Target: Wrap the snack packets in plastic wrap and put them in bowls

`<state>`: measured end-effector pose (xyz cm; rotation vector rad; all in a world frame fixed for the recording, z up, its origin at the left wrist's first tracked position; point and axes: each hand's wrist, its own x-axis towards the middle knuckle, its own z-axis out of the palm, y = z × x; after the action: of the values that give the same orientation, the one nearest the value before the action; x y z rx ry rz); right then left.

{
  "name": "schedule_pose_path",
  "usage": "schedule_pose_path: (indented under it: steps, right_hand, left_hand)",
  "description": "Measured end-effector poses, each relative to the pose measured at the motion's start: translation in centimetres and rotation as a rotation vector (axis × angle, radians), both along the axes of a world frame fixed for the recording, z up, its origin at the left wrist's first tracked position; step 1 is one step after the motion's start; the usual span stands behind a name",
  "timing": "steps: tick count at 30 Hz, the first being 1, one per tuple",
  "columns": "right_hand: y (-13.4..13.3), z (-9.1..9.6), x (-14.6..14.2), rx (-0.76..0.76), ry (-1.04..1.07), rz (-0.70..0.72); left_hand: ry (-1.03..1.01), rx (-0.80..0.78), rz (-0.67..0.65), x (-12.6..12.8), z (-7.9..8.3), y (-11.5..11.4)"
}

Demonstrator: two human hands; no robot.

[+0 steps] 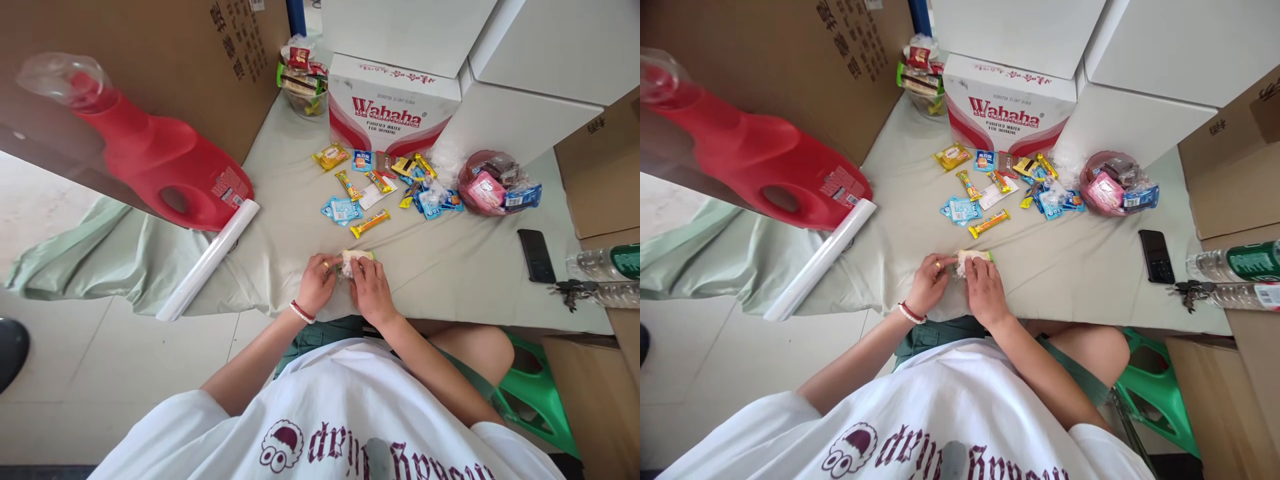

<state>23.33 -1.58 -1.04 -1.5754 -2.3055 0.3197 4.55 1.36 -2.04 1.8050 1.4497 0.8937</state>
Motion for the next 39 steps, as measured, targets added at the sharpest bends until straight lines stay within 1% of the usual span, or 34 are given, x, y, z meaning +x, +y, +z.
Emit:
schedule_pose_path:
  steps: [1, 3, 7, 9, 11, 13, 15, 16, 18, 20, 21, 22, 23, 26, 28, 29, 30, 32, 34, 35, 36, 37, 38, 39]
  right_hand:
    - [0.2, -0.1, 0.0, 0.009, 0.009, 0.004]
    - [0.4, -0.2, 0.0, 0.023, 0.010, 0.007]
    - [0.8, -0.3, -0.5, 0.031, -0.050, -0.017]
    - [1.4, 0.0, -0.5, 0.009, -0.055, -0.007]
    - [2.3, 0.6, 0.1, -0.027, -0.005, -0.003]
    - [3.2, 1.3, 1.2, -0.061, 0.135, -0.042]
    - [3.9, 1.9, 2.3, -0.128, 0.373, -0.113]
    - [4.1, 2.1, 2.7, -0.183, 0.515, -0.148]
    - [4.2, 2.1, 3.2, -0.340, 0.800, -0.202]
    - [3.9, 1.7, 3.2, -0.514, 1.038, -0.248]
    - [3.7, 1.5, 3.1, -0.584, 1.135, -0.270]
    - [3.4, 1.3, 2.9, -0.634, 1.215, -0.295]
    - [3.1, 1.2, 2.8, -0.659, 1.280, -0.319]
    - [2.1, 1.2, 2.5, -0.632, 1.396, -0.365]
    - [1.5, 1.3, 2.4, -0.575, 1.362, -0.354]
    - [1.3, 1.3, 2.5, -0.543, 1.312, -0.342]
    - [1.1, 1.3, 2.5, -0.506, 1.250, -0.333]
    - [0.9, 1.3, 3.0, -0.445, 1.135, -0.329]
    - [1.3, 1.5, 4.4, -0.424, 1.069, -0.327]
    - [1.7, 1.8, 5.7, -0.411, 1.038, -0.332]
    - [2.3, 2.4, 7.5, -0.379, 0.995, -0.353]
    - [3.3, 3.2, 9.7, -0.322, 0.935, -0.392]
    - [4.5, 4.2, 12.4, -0.231, 0.853, -0.449]
    - [6.0, 5.5, 15.4, -0.103, 0.742, -0.535]
  left_hand:
    - [0.040, 0.052, 0.012, 0.4, 0.1, 0.0]
    - [0.098, 0.123, -0.004, 0.9, 0.2, 0.1]
    - [0.162, 0.170, -0.115, 1.1, 0.5, 0.4]
    - [0.111, 0.146, -0.126, 0.8, 0.9, 0.5]
    - [-0.011, 0.073, -0.065, 0.3, 1.3, 0.7]
    - [-0.165, -0.039, 0.045, -0.1, 1.5, 0.7]
    - [-0.337, -0.158, 0.116, -0.1, 1.4, 0.7]
    - [-0.425, -0.217, 0.106, 0.2, 1.3, 0.7]
    - [-0.592, -0.339, -0.002, 1.2, 1.1, 0.5]
    - [-0.726, -0.443, -0.120, 2.5, 1.0, 0.4]
    - [-0.776, -0.483, -0.145, 3.2, 1.0, 0.4]
    - [-0.815, -0.514, -0.136, 3.9, 1.0, 0.4]
    - [-0.838, -0.536, -0.099, 4.5, 1.1, 0.5]
    - [-0.804, -0.545, 0.027, 5.7, 1.3, 1.0]
    - [-0.710, -0.493, 0.055, 6.3, 1.5, 1.2]
    - [-0.664, -0.464, 0.045, 6.6, 1.6, 1.3]
    - [-0.632, -0.444, 0.017, 6.9, 1.8, 1.3]
    - [-0.626, -0.439, -0.084, 7.3, 2.1, 1.3]
    - [-0.641, -0.446, -0.181, 7.2, 2.5, 1.1]
    - [-0.622, -0.429, -0.196, 6.8, 2.7, 1.0]
    - [-0.577, -0.392, -0.181, 6.1, 2.7, 0.9]
    - [-0.504, -0.339, -0.137, 5.0, 2.6, 0.6]
    - [-0.414, -0.269, -0.069, 3.7, 2.3, 0.3]
    - [-0.310, -0.193, 0.019, 2.0, 1.9, -0.1]
